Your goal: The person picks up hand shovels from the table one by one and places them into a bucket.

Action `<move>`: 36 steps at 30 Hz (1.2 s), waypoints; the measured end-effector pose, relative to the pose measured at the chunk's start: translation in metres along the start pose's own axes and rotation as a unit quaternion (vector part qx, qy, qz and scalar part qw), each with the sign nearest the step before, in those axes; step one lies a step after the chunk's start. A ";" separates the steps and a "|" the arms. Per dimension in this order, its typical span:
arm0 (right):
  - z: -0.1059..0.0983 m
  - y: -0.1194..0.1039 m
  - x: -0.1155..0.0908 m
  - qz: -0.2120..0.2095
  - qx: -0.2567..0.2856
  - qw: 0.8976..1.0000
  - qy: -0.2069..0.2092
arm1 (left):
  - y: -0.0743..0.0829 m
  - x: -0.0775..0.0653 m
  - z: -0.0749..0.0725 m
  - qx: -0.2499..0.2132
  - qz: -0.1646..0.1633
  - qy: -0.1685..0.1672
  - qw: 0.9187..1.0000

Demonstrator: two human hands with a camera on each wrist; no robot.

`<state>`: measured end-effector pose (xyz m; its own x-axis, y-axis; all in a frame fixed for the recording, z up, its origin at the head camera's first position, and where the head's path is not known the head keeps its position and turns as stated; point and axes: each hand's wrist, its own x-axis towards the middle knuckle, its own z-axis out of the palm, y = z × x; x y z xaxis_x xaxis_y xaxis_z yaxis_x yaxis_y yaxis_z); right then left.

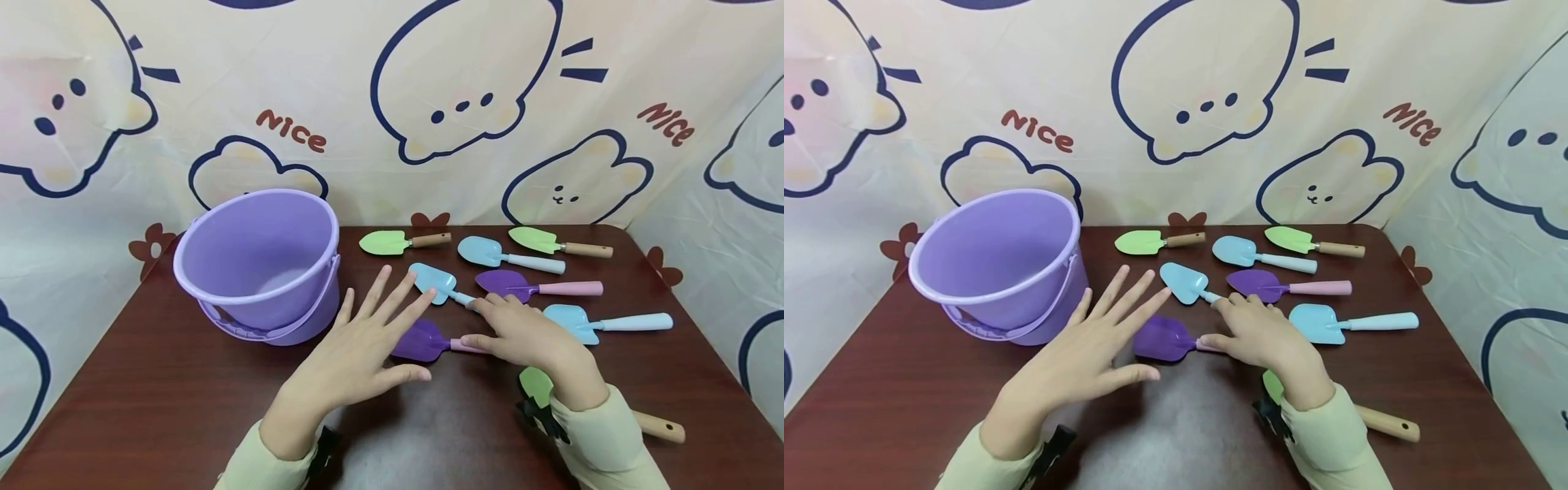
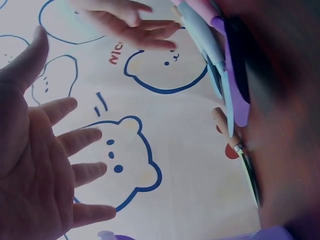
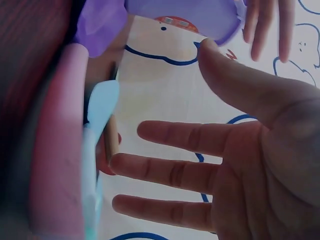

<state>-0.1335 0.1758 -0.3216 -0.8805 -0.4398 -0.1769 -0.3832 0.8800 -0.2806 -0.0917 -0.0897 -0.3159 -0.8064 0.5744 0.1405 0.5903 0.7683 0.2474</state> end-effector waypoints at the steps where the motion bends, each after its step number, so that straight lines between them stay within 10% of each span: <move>1: 0.001 0.000 0.001 -0.002 0.005 1.000 -0.006 | 0.000 -0.001 -0.001 -0.002 0.004 0.000 1.000; 18: 0.013 0.003 0.011 0.010 0.046 0.996 -0.080 | -0.011 -0.022 -0.040 -0.027 0.078 0.119 0.989; 36: 0.016 0.003 0.011 0.032 0.031 0.993 -0.108 | -0.051 -0.058 -0.079 -0.010 0.026 0.247 0.969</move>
<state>-0.1400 0.1708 -0.3396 -0.8196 -0.4180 -0.3918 -0.3049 0.8972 -0.3195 -0.0777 -0.1845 -0.2606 -0.6959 0.4032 0.5943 0.6341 0.7335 0.2447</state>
